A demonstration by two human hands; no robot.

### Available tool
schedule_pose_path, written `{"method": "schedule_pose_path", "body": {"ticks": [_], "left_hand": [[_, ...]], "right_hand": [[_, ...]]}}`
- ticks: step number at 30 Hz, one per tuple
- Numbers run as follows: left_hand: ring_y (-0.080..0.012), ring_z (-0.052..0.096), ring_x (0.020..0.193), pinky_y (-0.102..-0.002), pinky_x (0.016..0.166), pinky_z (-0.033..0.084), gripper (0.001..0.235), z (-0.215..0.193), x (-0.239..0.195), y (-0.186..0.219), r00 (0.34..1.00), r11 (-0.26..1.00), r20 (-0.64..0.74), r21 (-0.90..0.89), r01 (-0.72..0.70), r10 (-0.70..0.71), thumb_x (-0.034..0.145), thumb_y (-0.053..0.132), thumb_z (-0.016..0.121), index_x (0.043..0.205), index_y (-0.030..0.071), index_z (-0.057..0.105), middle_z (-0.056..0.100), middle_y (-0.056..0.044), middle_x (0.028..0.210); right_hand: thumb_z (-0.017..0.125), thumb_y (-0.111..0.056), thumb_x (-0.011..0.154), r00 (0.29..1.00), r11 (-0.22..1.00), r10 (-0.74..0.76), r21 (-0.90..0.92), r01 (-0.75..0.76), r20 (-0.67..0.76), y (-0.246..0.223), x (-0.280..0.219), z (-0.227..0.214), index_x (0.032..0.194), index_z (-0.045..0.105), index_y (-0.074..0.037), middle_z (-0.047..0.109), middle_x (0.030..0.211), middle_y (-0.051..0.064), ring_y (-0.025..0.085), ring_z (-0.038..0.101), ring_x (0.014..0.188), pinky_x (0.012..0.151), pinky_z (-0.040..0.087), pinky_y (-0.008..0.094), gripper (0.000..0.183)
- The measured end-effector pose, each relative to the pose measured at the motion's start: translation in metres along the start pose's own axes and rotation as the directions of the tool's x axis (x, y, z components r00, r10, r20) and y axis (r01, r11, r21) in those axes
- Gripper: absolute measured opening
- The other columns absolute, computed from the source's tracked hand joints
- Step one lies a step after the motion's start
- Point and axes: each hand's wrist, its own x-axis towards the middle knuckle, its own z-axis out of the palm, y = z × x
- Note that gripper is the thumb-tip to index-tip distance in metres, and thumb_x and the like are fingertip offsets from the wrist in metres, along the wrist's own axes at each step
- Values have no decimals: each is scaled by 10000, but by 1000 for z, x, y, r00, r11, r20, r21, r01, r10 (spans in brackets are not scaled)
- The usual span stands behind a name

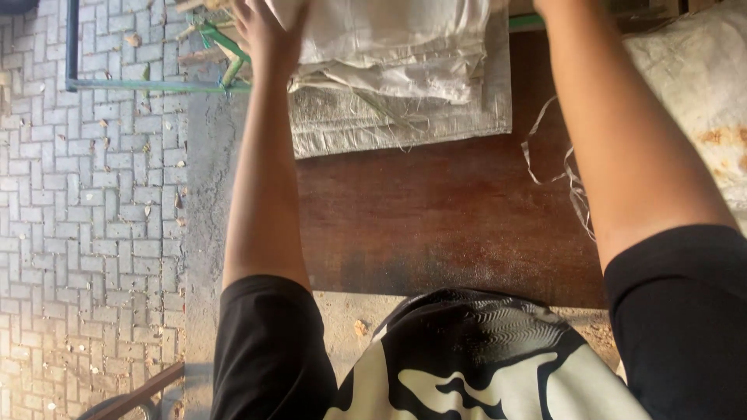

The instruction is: The person repeatedly unfolds large white woven sacks on a wooden table, smooths them out, and folds them into smaller rectangles. The folded sacks are stacked on the left side of the table. The person handles the sacks by hand throughout the process.

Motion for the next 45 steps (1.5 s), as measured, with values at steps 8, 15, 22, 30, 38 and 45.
{"method": "schedule_pose_path", "body": {"ticks": [8, 15, 22, 30, 38, 45], "left_hand": [[-426, -89, 1547, -769, 1173, 90, 1041, 56, -90, 17, 966, 992, 260, 120, -35, 2, 915, 486, 802, 1636, 401, 55, -173, -114, 1706], [-402, 53, 1575, -714, 1257, 189, 903, 125, -201, 18, 925, 917, -121, -134, -375, 360, 916, 157, 746, 1632, 190, 197, 67, -162, 1713], [-197, 755, 1047, -336, 975, 607, 243, 102, -371, 70, 739, 751, 590, -636, 176, 326, 1007, -4, 538, 1180, 86, 684, 764, -93, 1147], [-193, 748, 969, -317, 859, 664, 259, 111, -384, 98, 561, 822, 733, -548, 152, 385, 997, 54, 560, 1214, 49, 699, 755, -81, 1169], [-229, 722, 1065, -360, 937, 637, 257, 92, -371, 173, 538, 712, 594, -702, -16, 597, 1003, 79, 594, 1247, 43, 668, 720, -110, 1212], [-252, 699, 1139, -389, 1000, 604, 329, 95, -388, 162, 421, 729, 663, -684, 5, 619, 996, 83, 589, 1322, 79, 637, 714, -100, 1272]], "right_hand": [[806, -313, 996, 992, 989, -129, -67, 129, 2, -11, -24, 60, 1594, 372, -111, 331, 1622, 245, 415, 335, 1475, 1174, 326, 606, 766], [748, -157, 1044, 880, 923, -383, -87, 375, -281, 28, -123, 106, 1669, 176, -132, 156, 1752, 160, 329, 194, 1620, 1345, 270, 502, 847], [641, -62, 925, 991, 946, -75, 322, 35, 113, 86, -343, 115, 1258, 648, -61, 697, 1039, 67, 77, 578, 682, 575, 531, 188, 334], [595, -119, 1046, 946, 994, -110, -57, 97, -305, 114, -439, 28, 1063, 681, -59, 719, 1001, 78, 145, 675, 827, 720, 568, 228, 106], [589, 27, 961, 517, 900, -117, -311, -305, -848, 153, -441, -100, 1379, 451, -15, 457, 1360, 259, 374, 483, 1248, 1059, 434, 462, 442], [427, -134, 1094, 542, 908, 402, 248, -336, -738, 307, -450, -135, 1228, 542, -20, 601, 1259, 186, 321, 580, 1090, 1033, 469, 501, 210]]}}
